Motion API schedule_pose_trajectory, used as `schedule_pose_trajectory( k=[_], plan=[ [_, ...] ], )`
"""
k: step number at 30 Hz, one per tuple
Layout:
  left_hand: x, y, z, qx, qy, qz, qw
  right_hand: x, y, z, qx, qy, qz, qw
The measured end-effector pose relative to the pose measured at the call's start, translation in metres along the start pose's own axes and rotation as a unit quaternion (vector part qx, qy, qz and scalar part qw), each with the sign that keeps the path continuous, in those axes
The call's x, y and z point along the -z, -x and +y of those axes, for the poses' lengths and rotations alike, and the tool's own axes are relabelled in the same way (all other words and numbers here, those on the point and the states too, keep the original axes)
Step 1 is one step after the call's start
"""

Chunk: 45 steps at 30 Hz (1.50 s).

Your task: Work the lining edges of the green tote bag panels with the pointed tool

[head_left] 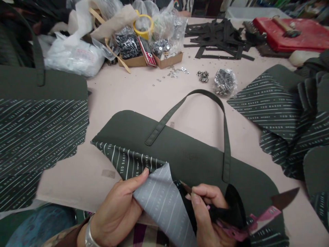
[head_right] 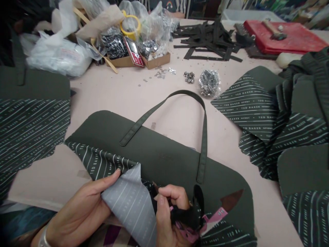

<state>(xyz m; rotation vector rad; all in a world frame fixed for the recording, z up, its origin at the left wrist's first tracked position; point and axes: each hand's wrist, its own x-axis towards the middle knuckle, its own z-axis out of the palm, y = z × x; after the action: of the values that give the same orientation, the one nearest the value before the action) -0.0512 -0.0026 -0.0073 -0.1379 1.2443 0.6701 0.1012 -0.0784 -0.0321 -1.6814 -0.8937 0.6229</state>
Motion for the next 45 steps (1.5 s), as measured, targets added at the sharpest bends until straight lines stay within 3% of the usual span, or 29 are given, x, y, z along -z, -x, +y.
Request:
schedule_pose_trajectory(
  k=[18,24,27,36,40,45],
  plan=[
    [0.005,0.003,-0.006,-0.009,-0.012,0.013,1.0,-0.008,0.004,0.009,0.031,0.06,-0.03,0.997],
    [0.001,0.001,-0.005,-0.018,0.003,0.029,0.999,0.001,0.006,0.0,-0.084,-0.081,0.034,0.993],
    [-0.001,0.001,-0.004,-0.017,0.014,0.018,1.0,0.003,0.006,-0.003,-0.103,-0.092,0.038,0.99],
    [0.0,0.005,-0.004,-0.018,0.007,0.04,0.999,0.002,0.005,-0.002,-0.052,-0.019,0.005,0.998],
    [0.0,0.007,-0.005,-0.02,-0.013,0.023,0.999,0.001,0.006,0.003,-0.035,-0.008,-0.019,0.999],
    [0.002,0.004,-0.004,-0.016,-0.02,0.004,1.0,-0.002,0.0,0.011,0.038,0.05,-0.045,0.997]
  ],
)
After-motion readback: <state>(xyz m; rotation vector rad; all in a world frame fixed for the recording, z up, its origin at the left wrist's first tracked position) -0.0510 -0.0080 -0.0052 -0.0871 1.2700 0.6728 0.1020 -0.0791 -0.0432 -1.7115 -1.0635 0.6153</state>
